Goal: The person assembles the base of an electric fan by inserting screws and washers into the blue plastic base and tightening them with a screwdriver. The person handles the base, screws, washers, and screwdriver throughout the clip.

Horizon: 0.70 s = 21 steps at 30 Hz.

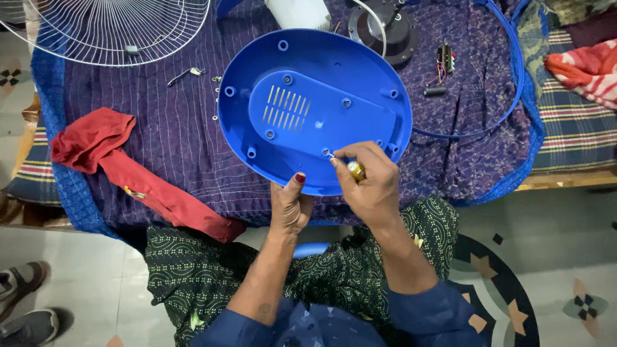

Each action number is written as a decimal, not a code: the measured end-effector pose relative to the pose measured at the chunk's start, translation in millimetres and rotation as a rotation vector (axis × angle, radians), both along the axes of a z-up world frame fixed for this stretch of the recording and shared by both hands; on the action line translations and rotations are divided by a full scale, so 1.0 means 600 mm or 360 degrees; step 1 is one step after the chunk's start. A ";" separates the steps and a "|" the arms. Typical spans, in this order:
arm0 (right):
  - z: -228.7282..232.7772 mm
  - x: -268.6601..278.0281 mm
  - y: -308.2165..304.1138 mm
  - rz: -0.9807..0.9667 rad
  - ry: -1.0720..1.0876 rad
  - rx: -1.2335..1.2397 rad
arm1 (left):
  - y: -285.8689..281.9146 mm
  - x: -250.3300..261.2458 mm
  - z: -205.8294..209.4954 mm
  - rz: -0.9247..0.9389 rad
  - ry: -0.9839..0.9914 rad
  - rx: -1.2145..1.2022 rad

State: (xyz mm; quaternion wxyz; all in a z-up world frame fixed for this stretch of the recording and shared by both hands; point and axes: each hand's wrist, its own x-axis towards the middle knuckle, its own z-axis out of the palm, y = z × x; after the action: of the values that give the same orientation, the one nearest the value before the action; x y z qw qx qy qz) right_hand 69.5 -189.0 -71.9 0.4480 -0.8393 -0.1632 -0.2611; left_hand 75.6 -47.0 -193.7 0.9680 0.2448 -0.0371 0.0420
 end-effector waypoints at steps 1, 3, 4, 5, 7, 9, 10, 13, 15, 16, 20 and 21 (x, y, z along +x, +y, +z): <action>-0.001 0.000 -0.001 -0.0003 0.0019 0.0024 | 0.001 0.000 -0.001 -0.0034 -0.0025 -0.0027; -0.003 -0.001 -0.003 -0.0034 0.0046 0.0008 | 0.006 -0.001 -0.004 -0.0101 -0.0074 -0.0079; -0.003 -0.001 -0.003 -0.0049 0.0060 0.0001 | 0.008 -0.002 -0.006 -0.0117 -0.0065 -0.0088; -0.003 -0.001 -0.002 -0.0041 0.0053 0.0002 | 0.009 -0.003 -0.008 -0.0132 -0.0058 -0.0097; -0.003 -0.002 -0.001 -0.0025 0.0042 0.0003 | 0.009 -0.001 -0.013 -0.0143 -0.0039 -0.0100; -0.004 -0.004 0.001 -0.0013 0.0033 0.0001 | 0.009 0.000 -0.016 -0.0134 -0.0017 -0.0086; -0.004 -0.005 0.001 -0.0007 0.0028 0.0000 | 0.008 0.000 -0.017 -0.0132 -0.0008 -0.0077; -0.005 -0.005 0.000 -0.0028 0.0042 -0.0012 | 0.006 -0.001 -0.016 -0.0133 0.0013 -0.0052; -0.006 -0.003 0.000 -0.0010 0.0002 -0.0023 | 0.005 0.000 -0.014 -0.0122 0.0023 -0.0042; -0.007 -0.003 -0.001 -0.0001 -0.0017 -0.0030 | 0.005 0.000 -0.012 -0.0127 0.0030 -0.0035; -0.009 -0.001 0.001 -0.0007 -0.0007 -0.0043 | 0.004 0.000 -0.008 -0.0156 0.0015 -0.0061; -0.009 -0.001 0.001 -0.0007 -0.0002 -0.0039 | 0.004 -0.001 -0.007 -0.0168 0.0003 -0.0081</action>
State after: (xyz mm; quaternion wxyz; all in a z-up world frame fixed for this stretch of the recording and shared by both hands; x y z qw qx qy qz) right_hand 68.6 -188.3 -77.2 0.4370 -0.8450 -0.1649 -0.2606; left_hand 75.2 -44.6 -198.1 0.9747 0.2180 -0.0481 -0.0085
